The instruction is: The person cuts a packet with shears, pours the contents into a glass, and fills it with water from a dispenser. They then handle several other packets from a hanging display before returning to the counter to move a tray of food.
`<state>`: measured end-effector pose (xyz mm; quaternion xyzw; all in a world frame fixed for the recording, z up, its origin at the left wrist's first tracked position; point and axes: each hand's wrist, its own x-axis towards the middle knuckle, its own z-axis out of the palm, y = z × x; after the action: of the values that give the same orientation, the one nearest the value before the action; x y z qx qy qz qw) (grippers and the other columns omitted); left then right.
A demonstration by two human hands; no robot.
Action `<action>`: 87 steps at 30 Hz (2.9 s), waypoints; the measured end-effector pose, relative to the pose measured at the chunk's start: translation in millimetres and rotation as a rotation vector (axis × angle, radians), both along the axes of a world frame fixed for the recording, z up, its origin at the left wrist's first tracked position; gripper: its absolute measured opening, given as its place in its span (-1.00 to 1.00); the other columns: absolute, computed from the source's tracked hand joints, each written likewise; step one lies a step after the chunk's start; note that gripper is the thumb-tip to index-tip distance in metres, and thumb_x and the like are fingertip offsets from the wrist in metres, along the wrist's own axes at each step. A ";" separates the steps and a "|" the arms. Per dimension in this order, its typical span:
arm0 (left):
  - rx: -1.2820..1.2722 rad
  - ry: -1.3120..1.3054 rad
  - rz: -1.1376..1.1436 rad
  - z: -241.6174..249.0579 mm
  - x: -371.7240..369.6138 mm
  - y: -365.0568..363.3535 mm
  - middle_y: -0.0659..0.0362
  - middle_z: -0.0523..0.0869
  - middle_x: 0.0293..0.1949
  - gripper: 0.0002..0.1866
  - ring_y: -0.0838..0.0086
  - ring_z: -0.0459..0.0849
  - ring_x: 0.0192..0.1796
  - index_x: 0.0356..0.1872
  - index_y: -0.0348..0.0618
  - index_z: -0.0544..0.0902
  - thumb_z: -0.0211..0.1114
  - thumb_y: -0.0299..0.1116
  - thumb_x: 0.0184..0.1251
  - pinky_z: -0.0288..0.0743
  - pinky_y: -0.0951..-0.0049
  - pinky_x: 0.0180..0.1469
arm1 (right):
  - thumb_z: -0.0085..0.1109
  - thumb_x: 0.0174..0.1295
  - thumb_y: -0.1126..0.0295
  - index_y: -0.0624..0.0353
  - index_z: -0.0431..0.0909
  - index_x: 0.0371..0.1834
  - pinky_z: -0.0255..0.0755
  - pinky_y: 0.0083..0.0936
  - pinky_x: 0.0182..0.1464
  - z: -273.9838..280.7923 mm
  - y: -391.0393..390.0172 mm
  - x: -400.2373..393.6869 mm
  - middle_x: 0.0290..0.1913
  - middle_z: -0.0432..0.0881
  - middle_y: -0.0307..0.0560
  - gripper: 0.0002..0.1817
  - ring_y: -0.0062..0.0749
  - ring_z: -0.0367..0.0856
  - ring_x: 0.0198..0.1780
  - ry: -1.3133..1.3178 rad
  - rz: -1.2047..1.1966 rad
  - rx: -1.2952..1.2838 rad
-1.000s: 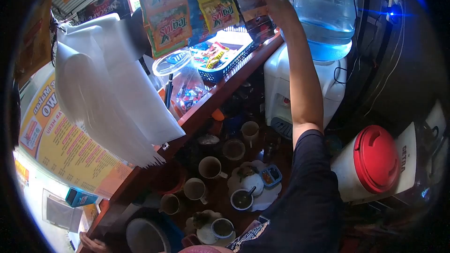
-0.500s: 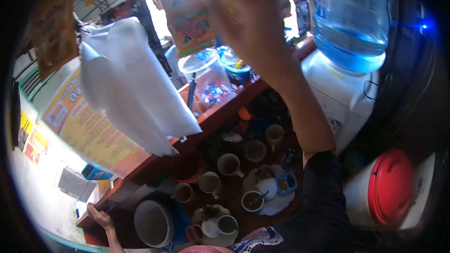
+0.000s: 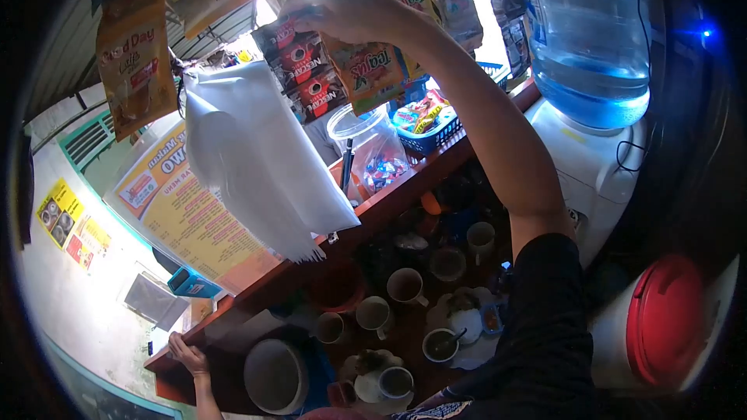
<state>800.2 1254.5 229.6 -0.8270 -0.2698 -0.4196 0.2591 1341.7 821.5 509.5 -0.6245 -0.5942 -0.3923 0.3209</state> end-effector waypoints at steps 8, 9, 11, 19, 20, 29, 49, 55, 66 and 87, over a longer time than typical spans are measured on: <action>0.014 0.001 -0.001 0.1 0.1 -0.4 -0.25 0.35 -0.08 -0.49 -0.13 0.30 0.05 -0.15 -0.45 0.35 -0.21 -0.10 0.18 0.07 -0.04 0.15 | 0.06 0.23 0.30 0.01 0.46 0.07 0.47 -0.47 -0.07 -21.4 -17.0 4.4 -0.10 0.60 -0.11 -0.67 -0.36 0.61 -0.15 -0.045 -0.132 0.018; 0.019 0.001 -0.007 -0.2 0.3 -0.4 -0.25 0.35 -0.08 -0.50 -0.13 0.30 0.05 -0.15 -0.45 0.35 -0.20 -0.11 0.18 0.07 -0.03 0.15 | 0.06 0.23 0.30 0.01 0.46 0.07 0.47 -0.47 -0.06 -23.3 -19.8 4.0 -0.12 0.61 -0.11 -0.67 -0.36 0.61 -0.16 -0.020 -0.134 -0.005; 0.025 -0.007 -0.016 0.6 1.4 -1.7 -0.25 0.35 -0.08 -0.51 -0.13 0.30 0.05 -0.15 -0.45 0.34 -0.20 -0.13 0.17 0.07 -0.03 0.15 | 0.07 0.22 0.30 0.02 0.47 0.06 0.48 -0.48 -0.06 -22.5 -23.8 2.5 -0.17 0.61 -0.12 -0.68 -0.36 0.62 -0.19 0.022 -0.133 -0.052; 0.047 -0.043 -0.042 -3.2 3.7 0.6 -0.24 0.36 -0.09 -0.56 -0.13 0.30 0.04 -0.18 -0.45 0.35 -0.18 -0.22 0.09 0.07 -0.03 0.16 | 0.05 0.20 0.08 0.11 0.55 -0.08 0.46 -0.50 -0.25 -26.8 -27.7 -14.7 -0.34 0.65 -0.04 -0.62 -0.37 0.64 -0.32 0.082 -0.094 0.126; 0.057 -0.049 -0.049 -2.3 4.3 0.3 -0.24 0.36 -0.09 -0.56 -0.13 0.30 0.04 -0.18 -0.46 0.35 -0.18 -0.22 0.09 0.06 -0.03 0.16 | 0.09 0.18 0.04 0.14 0.54 -0.05 0.47 -0.49 -0.27 -20.3 -28.9 -22.2 -0.30 0.66 -0.01 -0.56 -0.31 0.65 -0.30 0.071 -0.120 0.095; 0.038 -0.047 -0.056 1.6 6.6 -6.7 -0.21 0.36 -0.11 -0.58 -0.09 0.30 0.01 -0.19 -0.46 0.36 -0.14 -0.27 0.03 0.04 -0.05 0.17 | 0.25 0.11 0.19 0.12 0.52 -0.11 0.51 -0.47 -0.23 50.1 -10.8 -42.9 -0.19 0.56 -0.09 -0.66 -0.43 0.57 -0.20 -0.129 0.063 0.695; 0.035 -0.051 -0.047 3.3 7.6 -9.6 -0.18 0.36 -0.11 -0.58 -0.05 0.30 0.03 -0.22 -0.45 0.36 -0.16 -0.23 0.07 0.04 -0.03 0.18 | 0.12 0.20 0.21 0.00 0.27 0.25 0.31 -0.27 0.22 41.6 35.3 -124.2 0.17 0.41 0.01 -0.46 -0.31 0.38 0.20 0.087 0.490 0.051; 0.054 -0.046 -0.064 -3.1 3.1 1.2 -0.18 0.36 -0.07 -0.57 -0.05 0.31 0.04 -0.17 -0.45 0.37 -0.14 -0.25 0.05 0.06 0.00 0.17 | 0.03 0.20 0.19 0.21 0.57 -0.25 0.46 -0.62 -0.38 22.7 -26.1 -44.7 -0.32 0.66 -0.16 -0.70 -0.55 0.62 -0.44 0.518 0.470 0.818; 0.068 -0.092 -0.152 -7.4 5.1 11.9 -0.19 0.38 -0.02 -0.55 -0.06 0.33 0.07 -0.09 -0.45 0.38 -0.17 -0.28 0.10 0.06 -0.01 0.20 | 0.21 -0.01 -0.17 0.15 0.49 0.00 0.38 -0.54 -0.18 15.1 -58.7 18.2 -0.20 0.58 -0.13 -0.33 -0.48 0.51 -0.22 0.658 -0.184 0.443; 0.065 -0.020 -0.064 -27.9 -17.7 44.0 -0.24 0.32 0.11 -0.31 -0.12 0.25 0.19 0.08 -0.47 0.31 -0.34 0.09 0.36 0.03 -0.01 0.25 | -0.37 0.13 -0.41 0.02 -0.15 0.42 -0.16 -0.30 0.37 30.0 -95.4 144.5 0.43 -0.14 0.08 -0.06 -0.22 -0.19 0.45 0.845 -0.080 0.306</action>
<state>782.5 1298.5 201.7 -0.8222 -0.2322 -0.4443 0.2697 1486.2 726.1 539.5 -0.6977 -0.3215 -0.1986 0.6086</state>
